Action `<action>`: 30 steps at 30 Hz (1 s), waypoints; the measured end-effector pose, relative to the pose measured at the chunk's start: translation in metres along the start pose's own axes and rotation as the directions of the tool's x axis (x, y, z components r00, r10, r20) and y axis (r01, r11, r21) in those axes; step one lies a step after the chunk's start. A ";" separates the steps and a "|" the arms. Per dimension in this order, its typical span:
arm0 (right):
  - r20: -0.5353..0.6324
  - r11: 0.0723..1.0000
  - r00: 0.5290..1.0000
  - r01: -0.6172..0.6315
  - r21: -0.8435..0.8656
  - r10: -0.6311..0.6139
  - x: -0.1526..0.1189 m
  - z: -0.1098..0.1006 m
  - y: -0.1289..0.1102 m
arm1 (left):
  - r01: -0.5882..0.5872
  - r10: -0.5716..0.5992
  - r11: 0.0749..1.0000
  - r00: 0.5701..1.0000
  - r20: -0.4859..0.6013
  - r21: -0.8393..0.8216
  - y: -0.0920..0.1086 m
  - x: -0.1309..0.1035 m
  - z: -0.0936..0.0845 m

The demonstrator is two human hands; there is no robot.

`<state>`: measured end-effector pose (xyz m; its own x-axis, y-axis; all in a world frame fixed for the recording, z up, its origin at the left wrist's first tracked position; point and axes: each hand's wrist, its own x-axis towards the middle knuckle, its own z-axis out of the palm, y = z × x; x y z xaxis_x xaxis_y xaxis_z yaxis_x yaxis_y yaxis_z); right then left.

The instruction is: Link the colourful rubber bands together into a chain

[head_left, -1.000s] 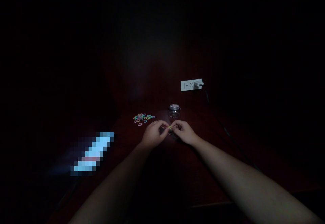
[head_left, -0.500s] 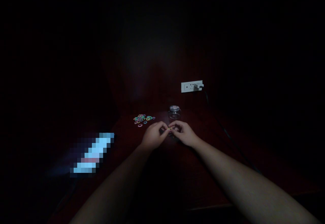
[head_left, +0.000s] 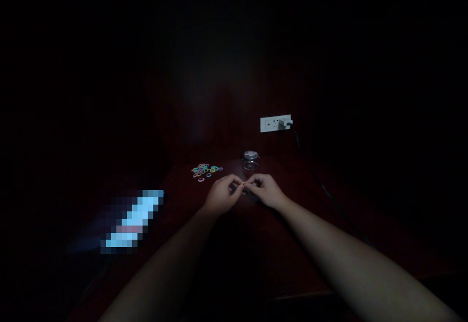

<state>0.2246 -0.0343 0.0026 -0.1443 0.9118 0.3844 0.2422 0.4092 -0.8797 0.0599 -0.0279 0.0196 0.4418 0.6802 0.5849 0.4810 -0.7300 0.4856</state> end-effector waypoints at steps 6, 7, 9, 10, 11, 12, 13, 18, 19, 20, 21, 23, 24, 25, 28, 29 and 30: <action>-0.020 0.998 0.998 0.059 0.003 -0.059 0.001 -0.001 0.001 | 0.066 -0.066 0.998 0.998 -0.012 -0.004 -0.004 0.000 0.000; -0.052 0.997 0.996 0.073 0.007 -0.073 0.002 -0.002 0.002 | 0.073 -0.073 0.997 0.997 -0.017 -0.001 -0.005 0.000 0.000; -0.104 0.996 0.991 0.088 0.018 -0.086 0.003 -0.002 0.003 | 0.082 -0.082 0.997 0.996 -0.024 -0.001 -0.006 0.000 0.001; -0.107 0.996 0.991 0.089 0.027 -0.085 0.003 -0.002 0.003 | 0.082 -0.082 0.997 0.996 -0.024 -0.005 -0.007 0.000 0.001; -0.092 0.996 0.992 0.087 0.036 -0.083 0.003 -0.002 0.003 | 0.081 -0.081 0.997 0.997 -0.020 -0.011 -0.007 0.000 0.002; -0.065 0.996 0.995 0.084 0.037 -0.081 0.002 -0.001 0.003 | 0.078 -0.078 0.997 0.997 -0.015 -0.016 -0.008 0.000 0.002; -0.032 0.996 0.996 0.082 0.029 -0.081 0.002 -0.001 0.002 | 0.075 -0.076 0.997 0.997 -0.012 -0.020 -0.008 0.000 0.003; 0.043 0.997 0.996 0.080 -0.011 -0.079 -0.001 0.000 -0.002 | 0.073 -0.073 0.997 0.997 -0.003 -0.030 -0.006 0.000 0.002; 0.037 0.997 0.996 0.078 -0.009 -0.077 0.000 0.000 -0.002 | 0.074 -0.074 0.997 0.997 -0.001 -0.029 -0.005 0.000 0.002; 0.031 0.997 0.997 0.075 -0.008 -0.075 0.000 0.000 -0.002 | 0.075 -0.075 0.997 0.997 0.000 -0.028 -0.005 0.000 0.002; 0.029 0.997 0.997 0.073 -0.007 -0.073 0.000 0.000 -0.002 | 0.076 -0.076 0.997 0.997 0.001 -0.027 -0.005 0.000 0.001; 0.025 0.997 0.997 0.071 -0.008 -0.071 0.000 -0.001 -0.001 | 0.077 -0.077 0.997 0.997 -0.002 -0.028 -0.004 0.000 0.001; 0.022 0.997 0.997 0.073 -0.009 -0.072 0.000 -0.001 -0.001 | 0.078 -0.078 0.997 0.997 -0.005 -0.029 -0.005 -0.001 0.001; 0.017 0.997 0.997 0.075 -0.011 -0.075 0.000 -0.001 -0.001 | 0.078 -0.079 0.996 0.997 -0.008 -0.031 -0.005 -0.001 0.001; 0.005 0.997 0.997 0.083 0.009 -0.083 0.000 -0.001 -0.001 | 0.080 -0.080 0.996 0.997 -0.019 -0.040 -0.005 -0.001 0.002; 0.005 0.996 0.996 0.083 0.023 -0.083 0.000 -0.001 -0.001 | 0.077 -0.078 0.996 0.997 -0.017 -0.045 -0.005 -0.001 0.002; 0.008 0.996 0.996 0.083 0.035 -0.084 0.000 0.000 -0.001 | 0.075 -0.076 0.996 0.997 -0.011 -0.050 -0.005 -0.001 0.002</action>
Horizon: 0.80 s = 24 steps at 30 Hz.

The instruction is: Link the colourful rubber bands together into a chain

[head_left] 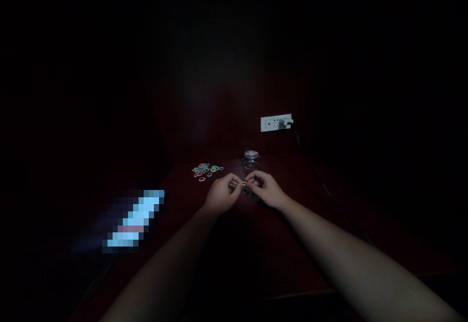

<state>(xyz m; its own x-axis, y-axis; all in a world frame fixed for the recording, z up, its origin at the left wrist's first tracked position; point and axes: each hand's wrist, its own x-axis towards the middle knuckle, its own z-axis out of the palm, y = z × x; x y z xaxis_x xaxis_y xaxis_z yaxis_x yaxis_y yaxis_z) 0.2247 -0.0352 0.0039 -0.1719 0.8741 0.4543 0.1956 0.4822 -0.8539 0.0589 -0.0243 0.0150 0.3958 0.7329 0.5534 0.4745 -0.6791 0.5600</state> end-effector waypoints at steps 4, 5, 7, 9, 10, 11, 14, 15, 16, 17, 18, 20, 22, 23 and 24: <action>0.019 1.000 1.000 0.008 -0.016 -0.007 0.000 0.001 0.000 | -0.001 0.000 1.000 1.000 0.019 0.006 0.000 0.000 0.000; 0.020 1.000 1.000 0.011 -0.028 -0.011 0.000 0.001 0.001 | 0.001 -0.001 1.000 1.000 0.017 0.010 0.000 0.000 0.000; 0.017 0.999 1.000 0.017 -0.048 -0.016 0.000 0.001 0.002 | 0.003 -0.003 1.000 1.000 0.014 0.013 0.000 0.001 0.000; 0.014 0.998 1.000 0.017 -0.057 -0.017 0.000 0.000 0.002 | 0.005 -0.005 1.000 1.000 0.015 0.013 0.000 0.000 0.000; 0.016 0.998 1.000 0.018 -0.060 -0.017 0.000 0.000 0.003 | 0.005 -0.005 1.000 1.000 0.018 0.011 0.001 0.000 0.000; 0.017 0.998 1.000 0.020 -0.062 -0.019 0.000 0.000 0.003 | 0.006 -0.006 1.000 1.000 0.023 0.008 0.001 0.000 0.000; 0.024 0.998 0.999 0.025 -0.066 -0.023 0.000 0.000 0.003 | 0.016 -0.015 1.000 0.999 0.048 -0.008 0.001 0.000 0.000; 0.027 0.998 0.999 0.023 -0.064 -0.022 0.001 -0.001 0.003 | 0.023 -0.022 1.000 0.998 0.056 -0.013 0.001 0.000 0.000; 0.028 0.998 0.999 0.019 -0.061 -0.018 0.001 -0.001 0.002 | 0.030 -0.029 0.999 0.998 0.060 -0.014 0.001 0.000 0.000; 0.031 0.998 0.999 0.014 -0.057 -0.012 0.001 -0.001 0.002 | 0.035 -0.034 0.999 0.997 0.063 -0.013 0.000 0.000 0.001; 0.034 0.999 0.999 0.009 -0.052 -0.007 0.001 -0.001 0.002 | 0.039 -0.038 0.999 0.997 0.065 -0.011 0.000 0.000 0.001; 0.031 0.999 1.000 -0.002 -0.050 0.004 0.001 0.000 0.003 | 0.038 -0.037 0.999 0.997 0.066 -0.007 0.000 0.000 0.001; 0.019 0.999 1.000 -0.010 -0.051 0.011 0.001 0.000 0.004 | 0.032 -0.031 0.999 0.997 0.065 -0.006 0.000 0.001 0.001; 0.007 0.999 1.000 -0.014 -0.051 0.014 0.001 0.000 0.004 | 0.029 -0.028 1.000 0.998 0.062 -0.007 0.000 0.001 0.001; -0.007 0.999 1.000 -0.019 -0.051 0.018 0.001 0.001 0.005 | 0.025 -0.025 1.000 0.998 0.058 -0.008 0.000 0.001 0.000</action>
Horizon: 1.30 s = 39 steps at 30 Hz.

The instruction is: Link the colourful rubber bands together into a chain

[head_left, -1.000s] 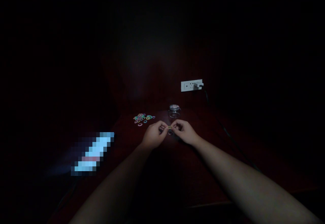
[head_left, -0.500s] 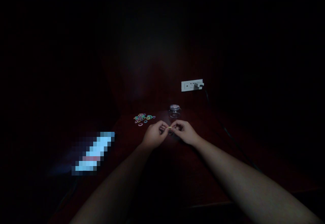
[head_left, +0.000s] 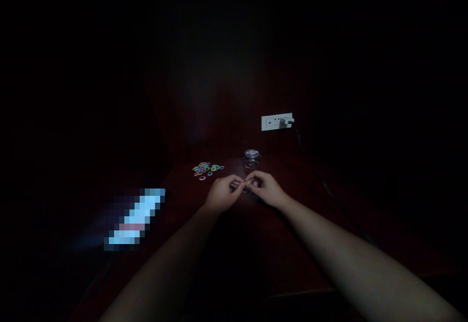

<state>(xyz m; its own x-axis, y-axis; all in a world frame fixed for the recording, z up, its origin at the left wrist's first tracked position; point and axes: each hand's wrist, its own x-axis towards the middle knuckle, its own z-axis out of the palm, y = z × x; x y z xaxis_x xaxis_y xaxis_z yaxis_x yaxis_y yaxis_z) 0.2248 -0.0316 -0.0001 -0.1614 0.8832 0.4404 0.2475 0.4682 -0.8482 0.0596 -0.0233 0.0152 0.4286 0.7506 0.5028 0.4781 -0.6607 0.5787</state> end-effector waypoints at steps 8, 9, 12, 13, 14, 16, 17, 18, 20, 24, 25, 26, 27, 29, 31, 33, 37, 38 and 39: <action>-0.002 0.999 1.000 -0.020 -0.035 0.020 0.000 -0.001 -0.002 | -0.002 0.002 1.000 1.000 -0.025 -0.002 -0.002 0.000 0.001; 0.003 0.999 1.000 -0.018 -0.038 0.018 0.000 -0.001 -0.002 | 0.001 -0.001 1.000 1.000 -0.026 -0.003 -0.002 0.000 0.001; 0.020 0.999 1.000 -0.007 -0.042 0.008 -0.001 -0.002 -0.003 | 0.007 -0.007 1.000 1.000 -0.026 0.001 -0.002 0.000 0.000; 0.024 0.999 1.000 -0.005 -0.044 0.006 -0.001 -0.002 -0.003 | 0.007 -0.007 1.000 1.000 -0.024 0.004 -0.002 0.000 -0.001; 0.024 0.999 1.000 -0.003 -0.048 0.005 -0.001 -0.002 -0.003 | 0.007 -0.007 1.000 1.000 -0.022 0.007 -0.001 0.000 -0.001; 0.021 0.998 1.000 -0.005 -0.055 0.006 -0.001 -0.002 -0.003 | 0.005 -0.005 1.000 1.000 -0.020 0.014 -0.001 0.000 -0.002; 0.017 0.998 1.000 -0.007 -0.057 0.008 -0.001 -0.002 -0.004 | 0.003 -0.003 1.000 1.000 -0.019 0.016 0.000 0.000 -0.003; 0.013 0.998 1.000 -0.008 -0.057 0.009 -0.001 -0.002 -0.004 | 0.000 0.000 1.000 1.000 -0.018 0.018 0.000 0.001 -0.003; 0.009 0.999 1.000 -0.012 -0.046 0.012 -0.001 -0.002 -0.005 | -0.003 0.003 1.000 1.000 -0.016 0.023 0.000 0.000 -0.004; 0.011 1.000 1.000 -0.025 -0.004 0.025 -0.001 -0.002 -0.004 | 0.007 -0.006 1.000 1.000 -0.015 0.026 0.001 0.000 -0.003; 0.012 1.000 1.000 -0.028 0.001 0.028 -0.001 -0.002 -0.004 | 0.010 -0.010 1.000 1.000 -0.017 0.022 0.000 0.000 -0.002; 0.012 1.000 1.000 -0.029 0.001 0.029 -0.001 -0.002 -0.004 | 0.013 -0.013 1.000 1.000 -0.021 0.016 0.000 0.000 -0.002; 0.015 1.000 0.999 -0.028 -0.002 0.029 -0.001 -0.003 -0.003 | 0.013 -0.013 1.000 1.000 -0.024 0.010 0.000 -0.001 -0.001; 0.022 1.000 0.999 -0.024 -0.008 0.024 -0.001 -0.003 -0.002 | 0.010 -0.010 1.000 1.000 -0.024 0.002 0.000 -0.001 0.000; 0.025 1.000 0.999 -0.022 -0.008 0.022 -0.001 -0.004 -0.002 | 0.003 -0.003 1.000 1.000 -0.015 0.002 0.000 -0.001 0.000; 0.024 1.000 0.999 -0.023 -0.007 0.023 -0.001 -0.004 -0.001 | -0.002 0.002 1.000 1.000 0.001 0.001 0.001 -0.001 0.000; 0.018 0.999 0.999 -0.030 -0.018 0.031 -0.001 -0.004 -0.001 | 0.003 -0.002 1.000 1.000 0.025 -0.020 0.001 -0.002 0.000; 0.018 0.999 0.999 -0.034 -0.017 0.034 -0.001 -0.004 -0.001 | 0.008 -0.007 1.000 1.000 0.028 -0.026 0.000 -0.002 0.000; 0.019 0.999 0.999 -0.037 -0.016 0.037 -0.001 -0.004 -0.001 | 0.012 -0.011 0.999 0.999 0.031 -0.031 0.000 -0.002 0.001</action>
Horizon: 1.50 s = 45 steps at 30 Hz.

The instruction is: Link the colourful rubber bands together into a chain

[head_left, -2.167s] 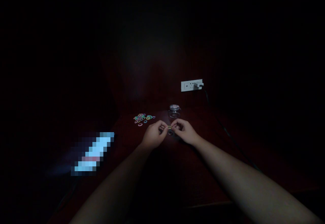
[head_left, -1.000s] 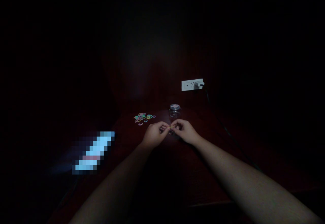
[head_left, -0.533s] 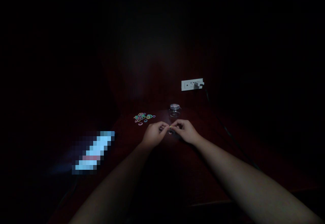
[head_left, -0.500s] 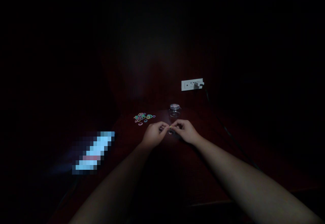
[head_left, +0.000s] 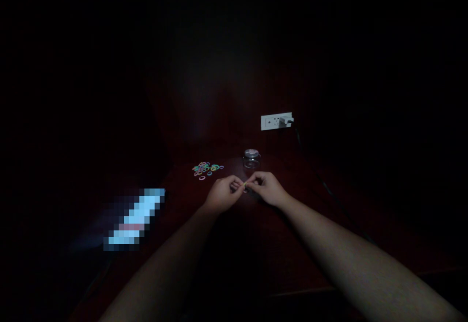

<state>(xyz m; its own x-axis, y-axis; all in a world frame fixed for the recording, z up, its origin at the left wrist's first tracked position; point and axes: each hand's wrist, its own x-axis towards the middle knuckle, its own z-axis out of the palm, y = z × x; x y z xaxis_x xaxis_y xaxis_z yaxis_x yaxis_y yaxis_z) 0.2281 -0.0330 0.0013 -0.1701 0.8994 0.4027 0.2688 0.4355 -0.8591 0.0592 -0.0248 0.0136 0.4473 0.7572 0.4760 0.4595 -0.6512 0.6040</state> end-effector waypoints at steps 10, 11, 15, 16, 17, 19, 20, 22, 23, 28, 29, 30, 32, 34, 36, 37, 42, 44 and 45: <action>-0.015 1.000 1.000 -0.019 0.001 0.019 0.000 0.001 -0.001 | 0.016 -0.015 1.000 0.999 0.044 -0.025 0.002 0.000 -0.001; -0.016 1.000 1.000 -0.019 -0.001 0.019 0.000 0.001 -0.002 | 0.019 -0.018 0.999 0.999 0.046 -0.029 0.001 0.000 -0.001; -0.027 1.000 1.000 -0.004 -0.025 0.004 0.000 0.001 -0.003 | 0.037 -0.034 0.998 0.998 0.056 -0.043 -0.001 0.000 0.001; -0.030 0.999 1.000 0.003 -0.035 -0.004 -0.001 0.002 -0.004 | 0.039 -0.037 0.998 0.998 0.057 -0.049 -0.002 0.000 0.001; -0.034 0.999 0.999 0.009 -0.045 -0.011 -0.001 0.002 -0.004 | 0.041 -0.038 0.998 0.998 0.058 -0.054 -0.002 0.000 0.002; -0.042 0.998 0.999 0.017 -0.057 -0.020 -0.001 0.002 -0.005 | 0.043 -0.040 0.997 0.998 0.057 -0.060 -0.003 0.000 0.002; -0.045 0.998 0.999 0.019 -0.057 -0.021 -0.001 0.002 -0.005 | 0.045 -0.042 0.997 0.998 0.057 -0.057 -0.003 0.000 0.002; -0.046 0.999 0.999 0.016 -0.047 -0.018 -0.001 0.002 -0.005 | 0.049 -0.046 0.998 0.997 0.054 -0.046 -0.003 0.000 0.002; -0.043 0.999 0.999 0.014 -0.038 -0.016 -0.001 0.002 -0.005 | 0.049 -0.047 0.998 0.998 0.052 -0.039 -0.002 0.000 0.002; -0.042 1.000 0.999 0.010 -0.026 -0.011 -0.001 0.002 -0.006 | 0.038 -0.036 0.999 0.998 0.057 -0.033 0.000 0.000 0.000; -0.045 0.999 0.999 0.014 -0.033 -0.015 -0.001 0.002 -0.006 | 0.038 -0.036 0.999 0.998 0.056 -0.035 0.000 0.000 0.000; -0.045 0.999 0.999 0.019 -0.039 -0.021 -0.001 0.002 -0.006 | 0.038 -0.036 0.999 0.998 0.055 -0.037 0.000 0.000 0.000; -0.036 0.999 0.999 0.032 -0.038 -0.033 0.000 0.002 -0.005 | 0.039 -0.038 0.999 0.998 0.051 -0.035 0.000 0.000 -0.001; -0.024 0.999 0.999 0.040 -0.025 -0.040 0.000 0.002 -0.003 | 0.036 -0.034 0.999 0.998 0.050 -0.033 0.000 0.001 -0.001; -0.031 0.999 0.999 0.044 -0.017 -0.045 0.001 0.002 -0.001 | 0.033 -0.032 0.999 0.998 0.047 -0.034 0.000 0.001 -0.001; -0.038 0.999 0.998 0.046 -0.014 -0.046 0.001 0.002 0.000 | 0.032 -0.030 0.999 0.998 0.047 -0.034 0.000 0.001 -0.002; -0.026 0.998 0.998 0.060 -0.018 -0.060 0.001 0.002 0.001 | 0.019 -0.018 1.000 0.998 0.057 -0.022 -0.001 0.001 -0.002; -0.001 0.998 0.998 0.063 -0.018 -0.063 0.000 0.002 0.000 | 0.023 -0.022 1.000 0.998 0.053 -0.017 -0.001 0.001 -0.002; 0.009 0.998 0.998 0.062 -0.016 -0.062 0.000 0.002 -0.001 | 0.026 -0.025 1.000 0.998 0.050 -0.014 -0.001 0.001 -0.002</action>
<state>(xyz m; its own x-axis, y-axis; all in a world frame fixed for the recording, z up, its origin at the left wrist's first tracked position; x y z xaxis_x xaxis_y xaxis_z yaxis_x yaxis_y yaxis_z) 0.2258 -0.0333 0.0015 -0.1952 0.8703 0.4521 0.2727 0.4910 -0.8274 0.0576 -0.0237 0.0149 0.4734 0.7697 0.4283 0.4600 -0.6307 0.6250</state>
